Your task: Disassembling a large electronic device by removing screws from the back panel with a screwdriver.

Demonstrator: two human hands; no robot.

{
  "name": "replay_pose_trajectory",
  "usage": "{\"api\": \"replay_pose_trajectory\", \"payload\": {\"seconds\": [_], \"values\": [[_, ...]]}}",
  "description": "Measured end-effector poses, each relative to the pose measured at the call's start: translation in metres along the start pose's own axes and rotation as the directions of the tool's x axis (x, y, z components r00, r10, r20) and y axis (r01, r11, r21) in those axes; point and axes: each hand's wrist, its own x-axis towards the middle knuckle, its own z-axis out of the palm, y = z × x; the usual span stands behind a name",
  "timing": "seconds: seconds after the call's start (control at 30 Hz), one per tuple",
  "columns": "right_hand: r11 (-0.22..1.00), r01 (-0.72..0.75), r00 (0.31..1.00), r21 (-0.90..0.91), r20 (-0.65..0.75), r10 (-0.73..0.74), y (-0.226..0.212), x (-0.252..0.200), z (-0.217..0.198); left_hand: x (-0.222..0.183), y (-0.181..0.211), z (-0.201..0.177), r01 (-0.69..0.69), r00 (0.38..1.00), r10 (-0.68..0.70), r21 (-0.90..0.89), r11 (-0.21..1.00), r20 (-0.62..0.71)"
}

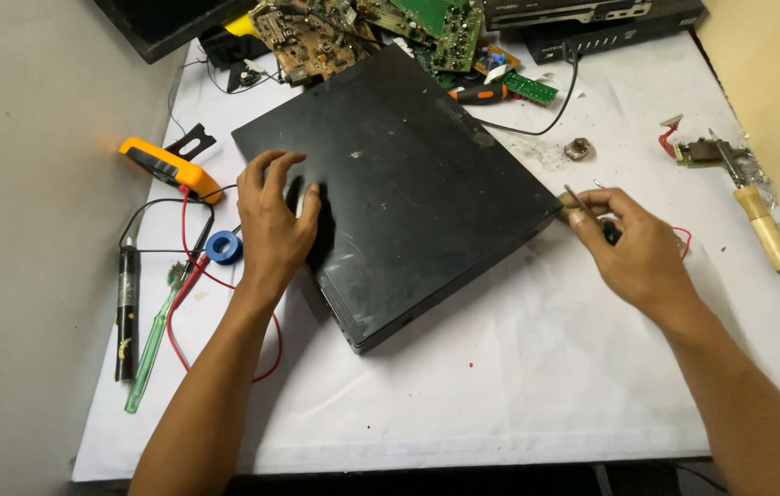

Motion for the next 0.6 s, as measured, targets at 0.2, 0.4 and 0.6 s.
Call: {"api": "replay_pose_trajectory", "payload": {"seconds": [0.2, 0.4, 0.6], "values": [[0.990, -0.107, 0.983, -0.097, 0.142, 0.120, -0.018, 0.057, 0.004, -0.005, -0.003, -0.006, 0.325, 0.935, -0.314, -0.045, 0.945, 0.167], [0.994, -0.086, 0.963, -0.060, 0.250, 0.098, -0.011, 0.089, 0.028, -0.019, -0.008, -0.009, 0.578, 0.811, -0.503, -0.277, 0.768, 0.299], [0.995, -0.101, 0.949, -0.006, 0.300, 0.098, -0.005, 0.096, 0.031, -0.012, -0.007, -0.013, 0.599, 0.797, -0.523, -0.286, 0.748, 0.300]]}}
